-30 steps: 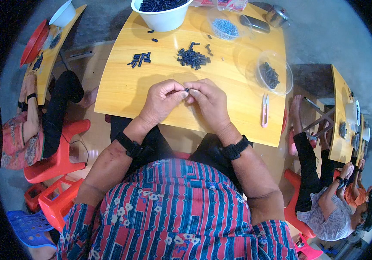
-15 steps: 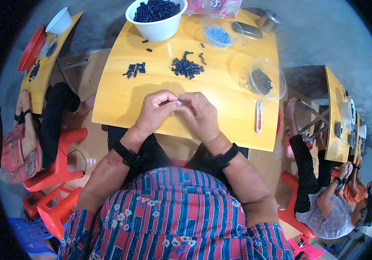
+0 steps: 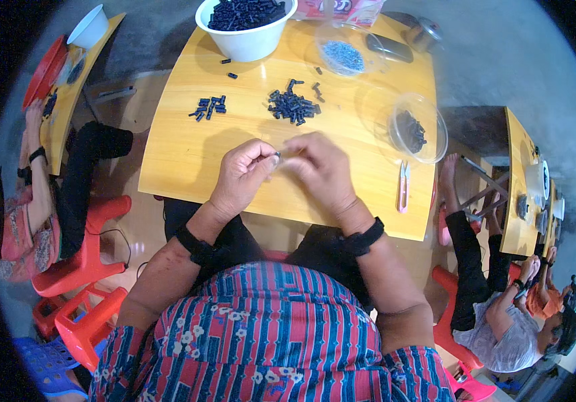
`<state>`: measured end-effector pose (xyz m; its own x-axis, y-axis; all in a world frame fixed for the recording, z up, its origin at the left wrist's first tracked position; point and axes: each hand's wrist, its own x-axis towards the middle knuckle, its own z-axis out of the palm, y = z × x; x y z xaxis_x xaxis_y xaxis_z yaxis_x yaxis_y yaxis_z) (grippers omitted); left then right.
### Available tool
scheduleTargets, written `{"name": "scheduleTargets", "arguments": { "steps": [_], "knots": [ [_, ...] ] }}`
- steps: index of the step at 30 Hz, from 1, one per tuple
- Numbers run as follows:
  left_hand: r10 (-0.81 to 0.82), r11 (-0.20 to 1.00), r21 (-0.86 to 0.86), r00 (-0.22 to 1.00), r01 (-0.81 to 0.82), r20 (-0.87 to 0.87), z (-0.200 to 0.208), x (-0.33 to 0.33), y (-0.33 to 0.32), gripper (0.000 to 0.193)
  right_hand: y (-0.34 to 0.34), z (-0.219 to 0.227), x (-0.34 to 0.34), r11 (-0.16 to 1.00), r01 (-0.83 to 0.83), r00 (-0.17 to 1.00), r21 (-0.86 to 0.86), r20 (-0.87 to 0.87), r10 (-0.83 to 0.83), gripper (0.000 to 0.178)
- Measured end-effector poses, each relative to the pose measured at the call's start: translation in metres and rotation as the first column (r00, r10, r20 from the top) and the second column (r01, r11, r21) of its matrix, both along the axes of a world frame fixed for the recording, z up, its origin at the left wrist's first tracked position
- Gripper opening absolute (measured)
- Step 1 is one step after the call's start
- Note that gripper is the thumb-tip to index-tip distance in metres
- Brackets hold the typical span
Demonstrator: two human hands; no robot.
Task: Assembling small blue plastic components by hand in a workshop environment.
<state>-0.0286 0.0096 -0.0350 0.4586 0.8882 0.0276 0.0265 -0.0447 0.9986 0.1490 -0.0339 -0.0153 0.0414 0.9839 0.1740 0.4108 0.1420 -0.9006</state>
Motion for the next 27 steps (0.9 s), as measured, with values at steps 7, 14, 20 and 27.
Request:
{"name": "scheduleTargets", "arguments": {
  "steps": [7, 14, 20, 27],
  "knots": [
    [-0.002, 0.999, 0.053, 0.999, 0.004, -0.047, 0.0, 0.002, 0.001, 0.009, 0.036, 0.001, 0.018, 0.971, 0.067, 0.91, 0.228, 0.384, -0.153, 0.015],
    [-0.009, 0.996, 0.09, 1.0, 0.01, -0.013, 0.002, 0.004, -0.001, 0.009, 0.041, -0.004, 0.021, 0.974, 0.047, 0.884, 0.22, 0.445, -0.143, 0.01],
    [-0.003, 0.99, 0.141, 0.998, 0.012, -0.067, 0.003, 0.004, -0.002, 0.009, 0.034, -0.006, 0.023, 0.987, 0.005, 0.812, 0.16, 0.576, -0.097, 0.009],
    [0.004, 0.967, 0.253, 0.988, 0.035, -0.153, 0.002, 0.006, -0.002, 0.009, 0.007, 0.002, 0.008, 0.984, -0.094, 0.77, 0.153, 0.637, -0.025, 0.009]
  ]
}}
